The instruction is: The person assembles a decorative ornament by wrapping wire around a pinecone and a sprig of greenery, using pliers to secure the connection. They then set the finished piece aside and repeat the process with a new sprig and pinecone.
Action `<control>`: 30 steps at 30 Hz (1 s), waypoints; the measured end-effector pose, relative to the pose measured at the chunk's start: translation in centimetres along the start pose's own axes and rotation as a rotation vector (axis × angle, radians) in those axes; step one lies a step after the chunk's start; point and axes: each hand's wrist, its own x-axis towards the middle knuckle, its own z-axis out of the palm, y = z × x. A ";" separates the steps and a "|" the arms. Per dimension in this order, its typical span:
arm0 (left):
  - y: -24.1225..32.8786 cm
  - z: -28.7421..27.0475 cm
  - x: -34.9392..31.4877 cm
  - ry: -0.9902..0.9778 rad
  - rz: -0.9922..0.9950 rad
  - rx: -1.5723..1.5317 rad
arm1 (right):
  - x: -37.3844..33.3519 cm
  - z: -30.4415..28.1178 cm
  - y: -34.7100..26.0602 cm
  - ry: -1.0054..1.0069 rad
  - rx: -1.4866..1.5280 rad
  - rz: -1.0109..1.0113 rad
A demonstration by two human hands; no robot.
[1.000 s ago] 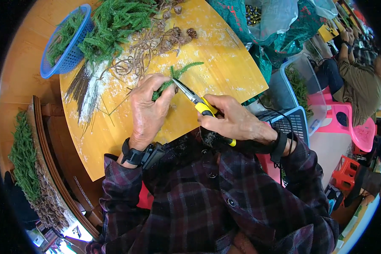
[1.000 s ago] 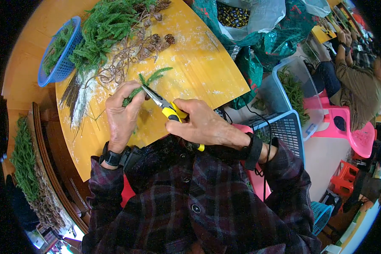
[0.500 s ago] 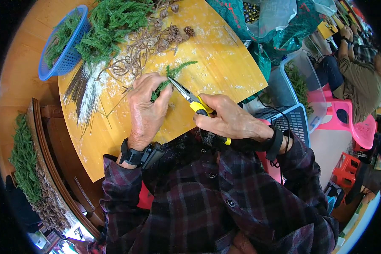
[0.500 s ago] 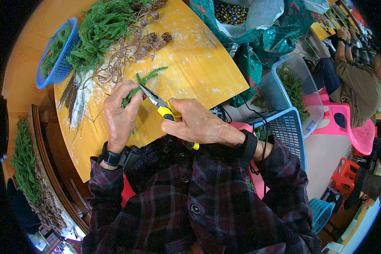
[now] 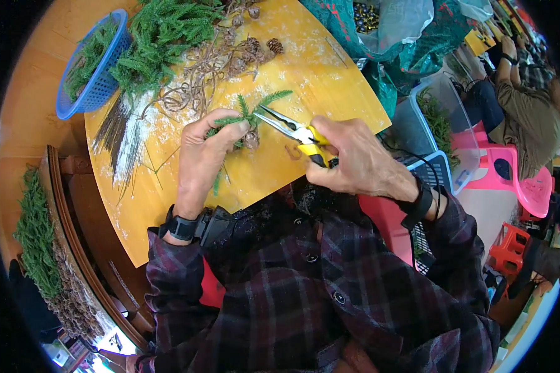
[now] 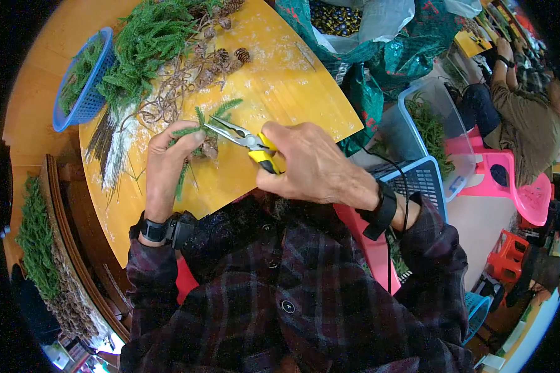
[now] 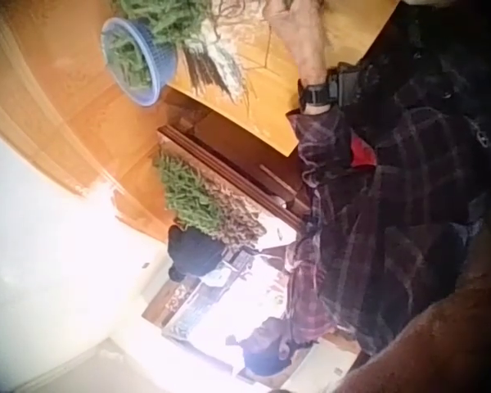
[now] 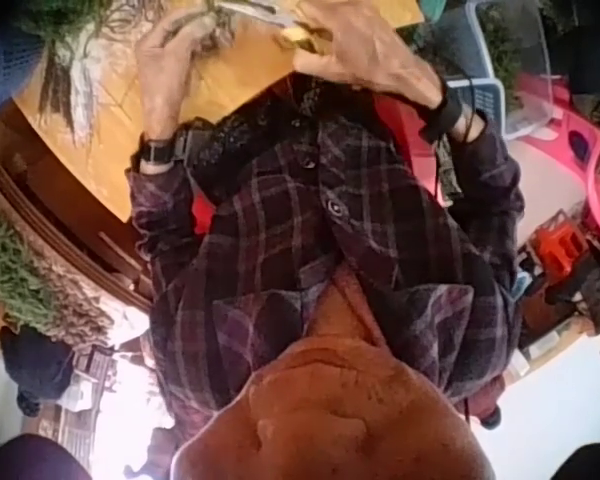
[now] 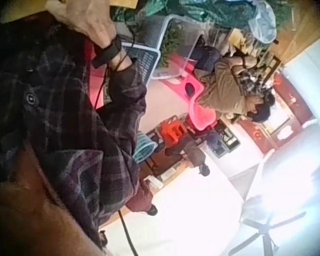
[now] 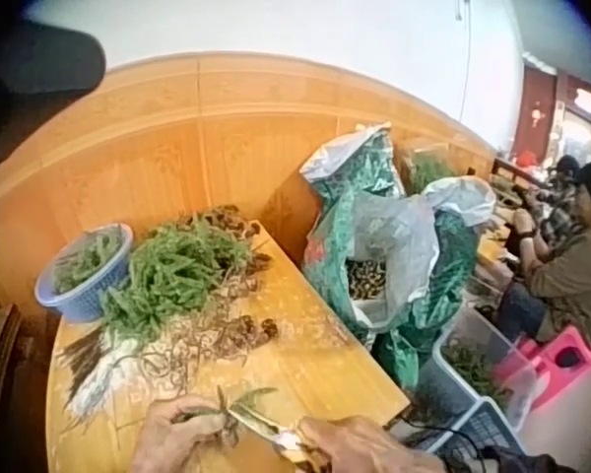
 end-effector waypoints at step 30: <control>-2.2 -0.5 0.2 -0.319 -0.301 -0.448 | 1.7 -1.9 3.2 0.166 -0.569 -0.434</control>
